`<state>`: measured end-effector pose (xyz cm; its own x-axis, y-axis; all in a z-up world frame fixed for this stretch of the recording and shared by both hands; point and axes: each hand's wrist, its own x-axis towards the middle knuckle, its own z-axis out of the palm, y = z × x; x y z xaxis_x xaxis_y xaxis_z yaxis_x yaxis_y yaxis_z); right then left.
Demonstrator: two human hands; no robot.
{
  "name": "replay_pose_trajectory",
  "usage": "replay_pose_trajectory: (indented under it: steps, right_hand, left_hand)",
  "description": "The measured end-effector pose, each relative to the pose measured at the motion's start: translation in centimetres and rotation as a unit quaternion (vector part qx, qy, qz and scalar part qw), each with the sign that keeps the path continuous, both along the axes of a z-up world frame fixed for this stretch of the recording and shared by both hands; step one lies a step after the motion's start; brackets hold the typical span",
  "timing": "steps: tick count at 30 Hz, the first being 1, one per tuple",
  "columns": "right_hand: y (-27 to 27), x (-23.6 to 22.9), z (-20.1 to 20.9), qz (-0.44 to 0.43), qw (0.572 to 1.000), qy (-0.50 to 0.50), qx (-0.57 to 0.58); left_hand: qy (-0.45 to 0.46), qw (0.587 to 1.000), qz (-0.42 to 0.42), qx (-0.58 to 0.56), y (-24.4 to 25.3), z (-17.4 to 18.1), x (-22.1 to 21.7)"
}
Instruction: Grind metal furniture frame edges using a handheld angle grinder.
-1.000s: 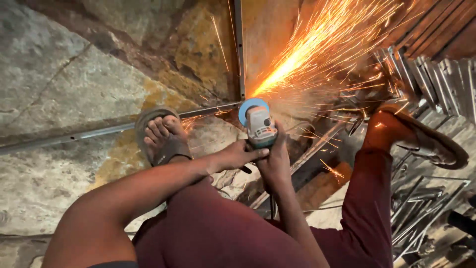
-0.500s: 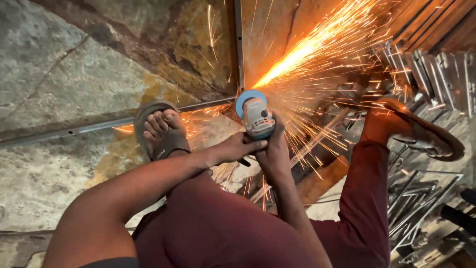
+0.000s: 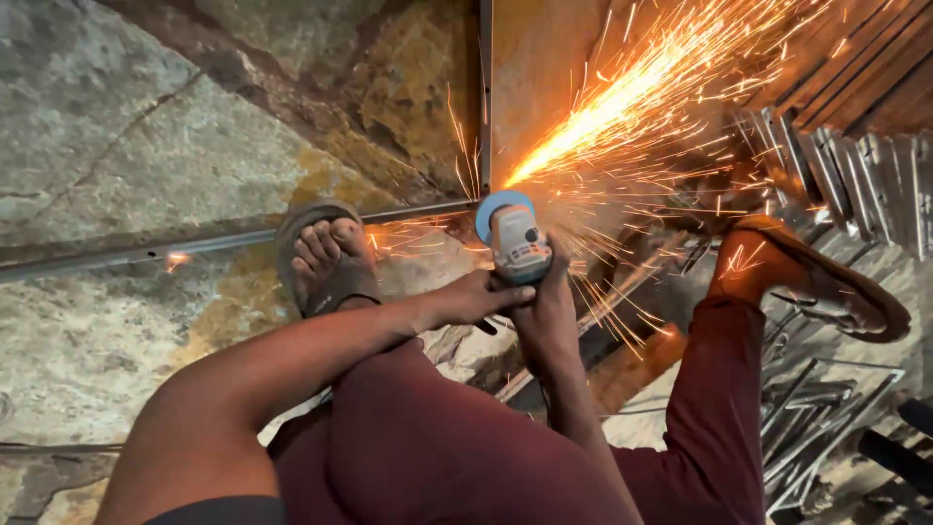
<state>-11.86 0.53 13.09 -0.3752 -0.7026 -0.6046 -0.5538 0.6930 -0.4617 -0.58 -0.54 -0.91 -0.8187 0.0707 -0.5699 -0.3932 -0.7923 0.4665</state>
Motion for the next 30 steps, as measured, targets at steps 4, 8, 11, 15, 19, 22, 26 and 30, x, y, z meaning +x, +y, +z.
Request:
replay_pose_trajectory:
  steps: [4,8,11,15,19,22,26,30]
  right_hand:
    - [0.8,-0.4,-0.5,-0.012,1.0,-0.002,0.013]
    - [1.7,-1.0,-1.2,0.024,1.0,-0.001,-0.016]
    - [-0.8,0.1,0.3,-0.027,0.999,-0.012,0.026]
    - [1.0,-0.8,-0.9,-0.001,0.999,-0.025,-0.032]
    - [-0.4,-0.4,0.3,-0.021,0.999,-0.025,-0.015]
    - [-0.9,0.1,0.9,-0.063,0.996,-0.049,0.026]
    - [1.1,-0.8,-0.6,0.012,0.998,0.015,-0.055]
    - [0.2,-0.8,-0.3,-0.031,0.999,-0.017,0.005]
  left_hand:
    - [0.003,1.0,0.016,0.015,0.5,0.3,-0.1]
    - [-0.001,1.0,0.005,0.002,0.0,0.6,0.0]
    - [-0.012,0.999,0.023,0.024,-0.3,1.0,0.2]
    - [-0.008,0.999,0.028,0.024,-0.4,0.9,0.1]
    - [-0.018,1.0,0.013,0.013,-0.6,0.6,-0.3]
    - [-0.014,1.0,0.011,0.01,-0.1,0.6,-0.1]
    - [-0.006,1.0,0.001,0.017,-1.0,1.5,-0.2]
    - [-0.009,1.0,0.004,0.026,-0.9,1.2,0.2]
